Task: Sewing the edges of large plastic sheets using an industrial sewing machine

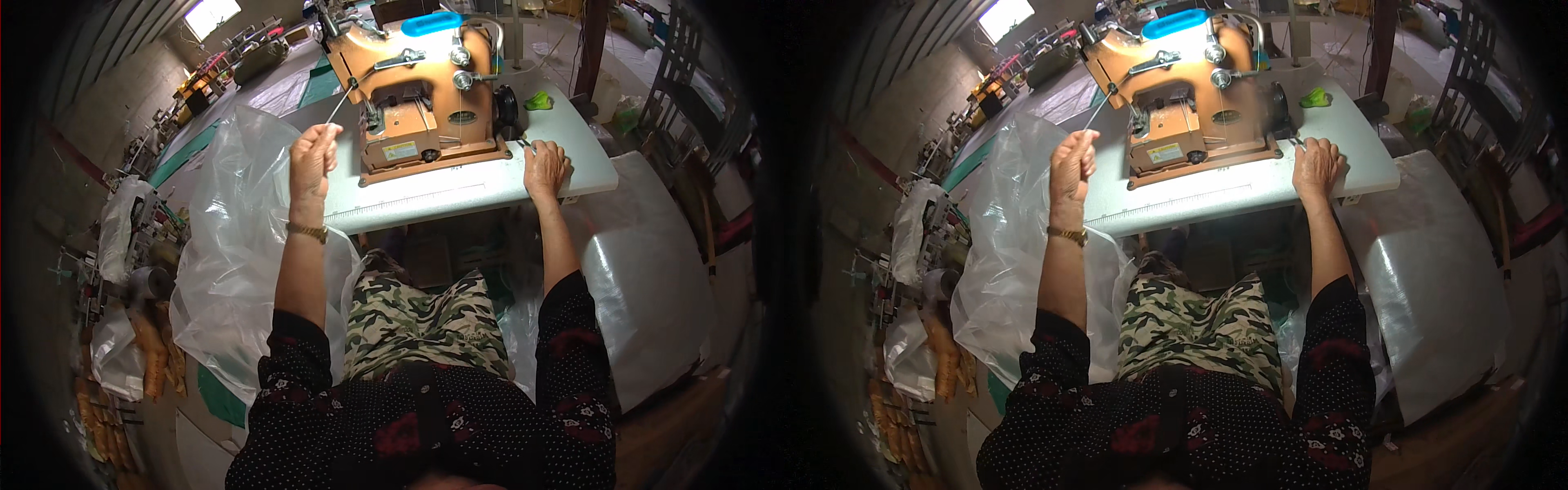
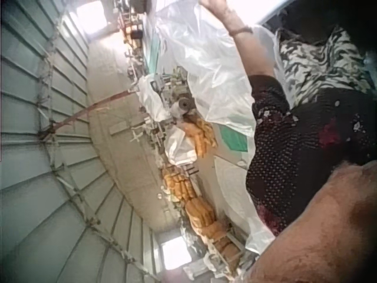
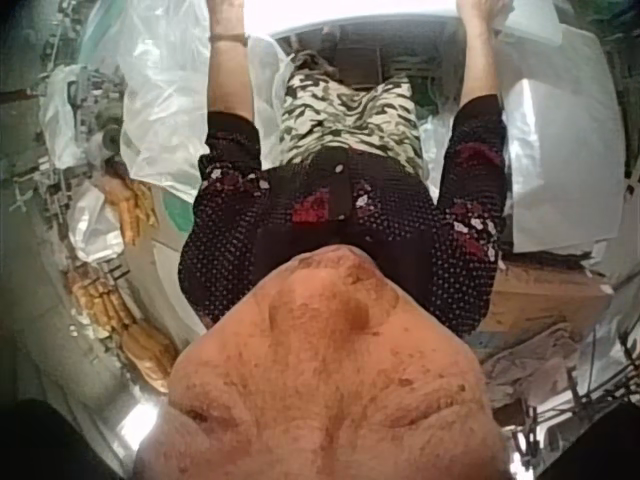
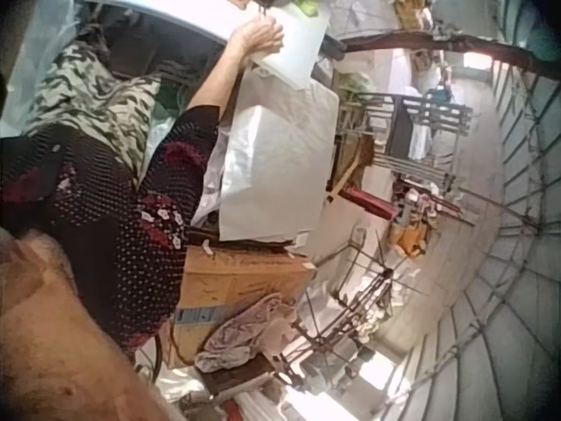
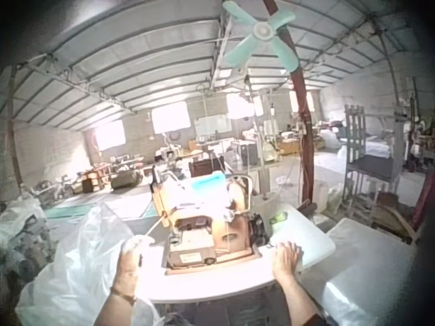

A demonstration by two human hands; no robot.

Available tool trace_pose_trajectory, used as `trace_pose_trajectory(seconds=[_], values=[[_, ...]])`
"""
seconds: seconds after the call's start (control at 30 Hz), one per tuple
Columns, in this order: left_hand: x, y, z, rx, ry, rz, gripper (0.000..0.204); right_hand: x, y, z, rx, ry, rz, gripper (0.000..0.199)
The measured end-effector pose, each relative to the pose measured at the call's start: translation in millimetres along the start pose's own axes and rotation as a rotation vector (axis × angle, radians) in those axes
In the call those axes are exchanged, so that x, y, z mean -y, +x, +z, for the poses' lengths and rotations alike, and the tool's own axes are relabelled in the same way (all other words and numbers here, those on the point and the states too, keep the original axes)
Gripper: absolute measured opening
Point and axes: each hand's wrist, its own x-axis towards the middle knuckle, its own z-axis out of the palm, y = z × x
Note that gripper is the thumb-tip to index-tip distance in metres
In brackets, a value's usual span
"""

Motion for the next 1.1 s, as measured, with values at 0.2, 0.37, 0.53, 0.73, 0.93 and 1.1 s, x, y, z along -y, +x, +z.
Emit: trace_pose_trajectory(seconds=[0.2, 0.37, 0.53, 0.73, 0.93, 1.1], values=[[-15.5, -42.9, 0.3, -0.123, 0.077, 0.075, 0.024, -2.7, -0.8, 6.9, -0.037, 0.013, 0.006, 0.025], [-5.3, -59.1, 24.1, -0.147, 0.544, 0.41, 0.025, -12.5, 4.0, 19.2, -0.183, 0.195, 0.05, 0.026], [2.9, -73.3, 42.9, 0.014, 0.686, 0.589, 0.016, -21.9, 10.9, 32.4, -0.258, 0.37, 0.133, 0.023], [25.8, -105.9, 45.9, 0.325, 0.997, 0.723, 0.003, -14.0, 15.9, 23.5, -0.401, 0.442, 0.12, 0.018], [45.4, -121.3, 44.8, 0.119, 0.928, 0.559, 0.006, 25.9, 50.6, 0.3, -0.52, 0.629, -0.104, 0.018], [49.8, -128.5, 46.6, -0.007, 0.806, 0.427, 0.011, 46.1, 73.4, 2.0, -0.274, 0.633, 0.038, 0.024]])
